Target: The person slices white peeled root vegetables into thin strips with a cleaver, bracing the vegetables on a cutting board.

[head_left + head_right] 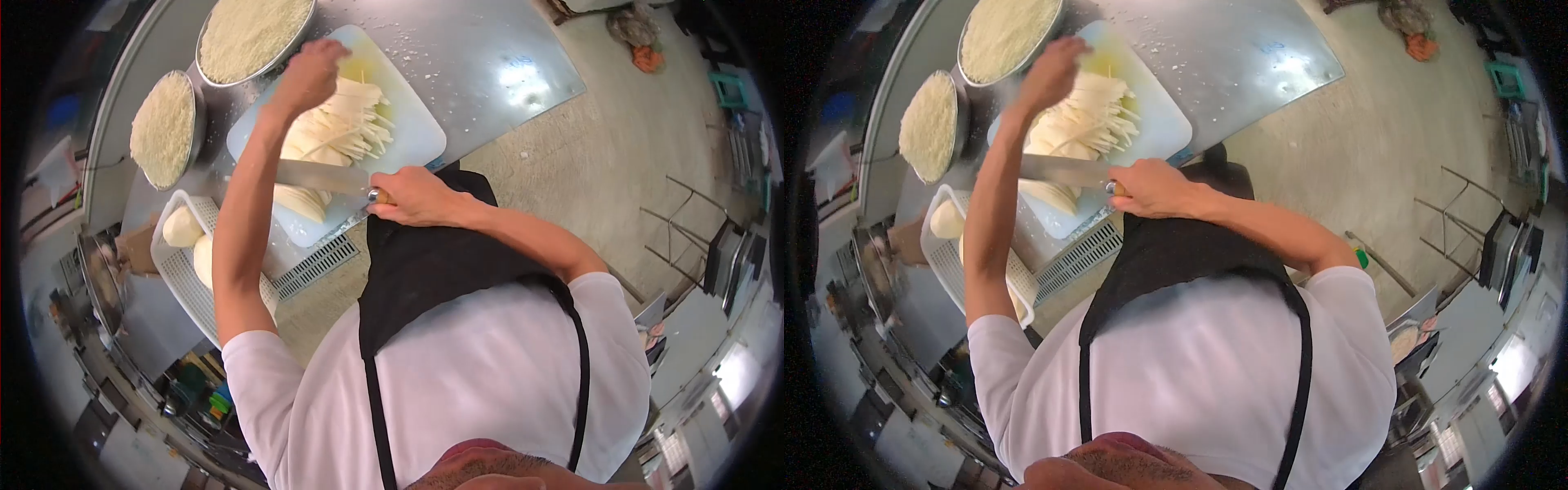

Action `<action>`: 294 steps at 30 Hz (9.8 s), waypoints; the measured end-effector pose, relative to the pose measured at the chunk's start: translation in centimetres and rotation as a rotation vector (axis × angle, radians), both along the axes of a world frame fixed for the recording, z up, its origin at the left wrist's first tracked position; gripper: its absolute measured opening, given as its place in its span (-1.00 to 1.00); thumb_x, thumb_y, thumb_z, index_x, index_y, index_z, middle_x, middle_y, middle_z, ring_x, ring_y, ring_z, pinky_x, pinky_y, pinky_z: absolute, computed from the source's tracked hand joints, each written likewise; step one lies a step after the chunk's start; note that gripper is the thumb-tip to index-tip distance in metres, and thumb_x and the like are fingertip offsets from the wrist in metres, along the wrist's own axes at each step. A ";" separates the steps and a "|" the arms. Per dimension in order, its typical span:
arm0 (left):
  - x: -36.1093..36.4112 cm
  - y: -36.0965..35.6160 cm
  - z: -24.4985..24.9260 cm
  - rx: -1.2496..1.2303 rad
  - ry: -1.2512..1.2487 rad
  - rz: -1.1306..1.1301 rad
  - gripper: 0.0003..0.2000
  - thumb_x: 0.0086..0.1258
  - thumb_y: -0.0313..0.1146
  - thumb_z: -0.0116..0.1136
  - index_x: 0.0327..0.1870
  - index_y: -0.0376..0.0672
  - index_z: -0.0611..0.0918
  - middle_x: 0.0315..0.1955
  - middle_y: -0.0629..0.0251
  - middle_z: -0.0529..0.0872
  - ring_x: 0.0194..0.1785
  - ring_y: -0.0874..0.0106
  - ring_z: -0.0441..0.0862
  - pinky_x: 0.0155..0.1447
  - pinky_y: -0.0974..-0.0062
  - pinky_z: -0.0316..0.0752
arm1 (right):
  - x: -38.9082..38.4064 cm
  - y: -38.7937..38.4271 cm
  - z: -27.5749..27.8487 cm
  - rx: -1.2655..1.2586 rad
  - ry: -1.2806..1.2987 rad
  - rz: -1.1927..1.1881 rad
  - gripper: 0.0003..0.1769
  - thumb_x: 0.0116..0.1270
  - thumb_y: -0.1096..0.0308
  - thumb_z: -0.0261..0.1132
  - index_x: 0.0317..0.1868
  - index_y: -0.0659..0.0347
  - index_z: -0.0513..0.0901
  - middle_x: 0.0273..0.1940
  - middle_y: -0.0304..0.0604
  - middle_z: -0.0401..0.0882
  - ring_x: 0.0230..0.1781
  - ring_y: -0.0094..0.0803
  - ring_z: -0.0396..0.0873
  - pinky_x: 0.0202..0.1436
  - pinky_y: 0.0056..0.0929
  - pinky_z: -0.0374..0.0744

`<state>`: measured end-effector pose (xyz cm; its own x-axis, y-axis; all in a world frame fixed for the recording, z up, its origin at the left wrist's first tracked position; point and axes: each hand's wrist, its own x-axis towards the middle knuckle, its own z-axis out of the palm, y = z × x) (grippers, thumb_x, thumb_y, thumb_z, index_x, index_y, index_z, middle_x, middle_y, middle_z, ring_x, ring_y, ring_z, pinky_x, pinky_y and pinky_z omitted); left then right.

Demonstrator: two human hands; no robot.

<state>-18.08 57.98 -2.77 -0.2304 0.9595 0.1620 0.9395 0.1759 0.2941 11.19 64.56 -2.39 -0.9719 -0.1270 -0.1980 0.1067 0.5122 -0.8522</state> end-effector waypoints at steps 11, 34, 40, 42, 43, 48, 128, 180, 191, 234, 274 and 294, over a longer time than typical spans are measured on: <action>3.8 -15.9 5.5 0.281 -0.101 0.507 -0.72 0.28 -0.47 0.45 0.01 -0.17 0.71 -0.17 0.25 0.75 -0.17 0.39 0.70 0.01 0.44 0.58 | -1.6 5.0 0.3 -0.203 -0.013 -0.367 -0.59 0.36 0.11 0.48 -0.21 0.37 0.63 -0.53 -0.03 0.51 -0.52 -0.34 0.45 -0.34 -0.27 0.51; 10.3 -15.2 -4.8 0.175 0.048 0.508 -0.74 0.34 -0.41 0.25 0.05 -0.07 0.65 0.02 0.19 0.64 0.17 0.15 0.51 0.27 0.07 0.27 | 2.0 -6.7 3.6 -0.146 -0.198 -0.539 -0.52 0.52 0.13 0.33 0.24 0.33 0.63 -0.45 0.01 0.63 -0.45 -0.22 0.60 -0.26 -0.25 0.54; 10.0 -15.2 -5.0 0.136 0.000 0.522 -0.68 0.31 -0.36 0.27 0.10 0.01 0.64 -0.02 0.26 0.61 0.17 0.17 0.49 0.27 0.01 0.22 | 2.4 -5.6 4.8 -0.011 -0.212 -0.565 -0.53 0.55 0.15 0.31 0.28 0.32 0.61 -0.49 -0.09 0.58 -0.49 -0.33 0.55 -0.32 -0.32 0.51; 9.9 -15.0 -5.2 0.149 0.010 0.521 -0.68 0.31 -0.36 0.27 0.10 0.00 0.64 -0.02 0.25 0.61 0.17 0.17 0.49 0.27 0.01 0.22 | 2.2 -5.5 5.0 0.001 -0.178 -0.562 -0.53 0.58 0.18 0.30 0.32 0.32 0.60 -0.56 -0.24 0.51 -0.53 -0.51 0.48 -0.37 -0.41 0.48; 9.9 -15.0 -5.3 0.153 0.016 0.520 -0.67 0.31 -0.36 0.27 0.10 0.00 0.63 -0.02 0.23 0.61 0.18 0.17 0.49 0.27 0.01 0.22 | 2.0 -5.7 5.7 -0.004 -0.235 -0.531 -0.53 0.56 0.14 0.31 0.28 0.32 0.61 -0.46 -0.06 0.60 -0.45 -0.28 0.57 -0.29 -0.31 0.53; 9.7 -14.9 -5.2 0.118 -0.003 0.516 -0.67 0.30 -0.36 0.26 0.10 -0.01 0.65 -0.02 0.21 0.61 0.19 0.16 0.48 0.28 0.04 0.23 | 1.1 -6.9 5.2 -0.019 -0.243 -0.512 -0.54 0.56 0.11 0.29 0.23 0.32 0.61 -0.33 0.18 0.69 -0.30 0.10 0.70 -0.18 -0.13 0.59; 16.8 -14.4 -3.3 0.222 -0.233 0.435 -0.89 0.37 -0.44 0.25 -0.14 -0.20 0.67 -0.29 0.06 0.74 -0.22 -0.01 0.68 -0.14 0.10 0.54 | -6.6 -2.4 0.1 -0.184 -0.413 -0.314 -0.48 0.55 -0.03 0.24 -0.01 0.37 0.67 -0.49 -0.02 0.59 -0.52 -0.25 0.57 -0.32 -0.21 0.57; 8.7 -16.0 -5.2 0.149 -0.103 0.631 -0.71 0.31 -0.29 0.21 0.03 -0.11 0.69 0.04 0.19 0.67 0.16 0.11 0.53 0.25 0.10 0.31 | -6.2 -7.0 0.0 0.083 -0.076 -0.340 -0.57 0.56 0.09 0.23 0.05 0.38 0.61 -0.29 0.36 0.68 -0.17 0.38 0.64 -0.08 0.17 0.57; 9.4 -17.5 -5.6 0.279 -0.128 0.622 -0.72 0.28 -0.38 0.20 0.01 -0.12 0.70 -0.01 0.14 0.64 0.15 0.10 0.51 0.26 0.09 0.31 | -5.6 -7.1 0.2 0.122 -0.262 -0.313 -0.48 0.57 0.08 0.21 0.20 0.43 0.62 -0.15 0.37 0.70 -0.06 0.26 0.69 0.01 -0.04 0.61; 8.7 -17.0 -5.5 0.257 -0.128 0.689 -0.73 0.28 -0.35 0.15 -0.03 -0.18 0.68 0.03 0.05 0.67 0.10 -0.02 0.54 0.18 0.04 0.43 | -6.2 -7.0 1.7 0.077 -0.151 -0.292 -0.57 0.56 0.10 0.24 -0.01 0.41 0.62 -0.23 0.35 0.69 -0.14 0.39 0.63 -0.07 0.17 0.57; 10.5 -17.2 -6.5 0.368 -0.089 0.763 -0.79 0.27 -0.47 0.24 -0.08 -0.07 0.71 -0.09 0.27 0.63 0.11 0.14 0.46 0.26 0.07 0.21 | -5.5 -8.3 4.6 -0.088 -0.326 -0.303 -0.60 0.56 0.13 0.24 -0.08 0.41 0.59 -0.32 0.34 0.66 -0.20 0.39 0.62 -0.14 0.15 0.55; 10.3 -17.5 -6.5 0.356 -0.110 0.743 -0.75 0.18 -0.52 0.19 -0.09 -0.14 0.64 -0.08 0.22 0.64 0.14 0.07 0.46 0.26 0.04 0.23 | -5.5 -8.9 3.7 -0.086 -0.304 -0.278 -0.59 0.58 0.13 0.22 0.07 0.41 0.60 -0.35 0.27 0.64 -0.30 0.19 0.66 -0.21 -0.05 0.56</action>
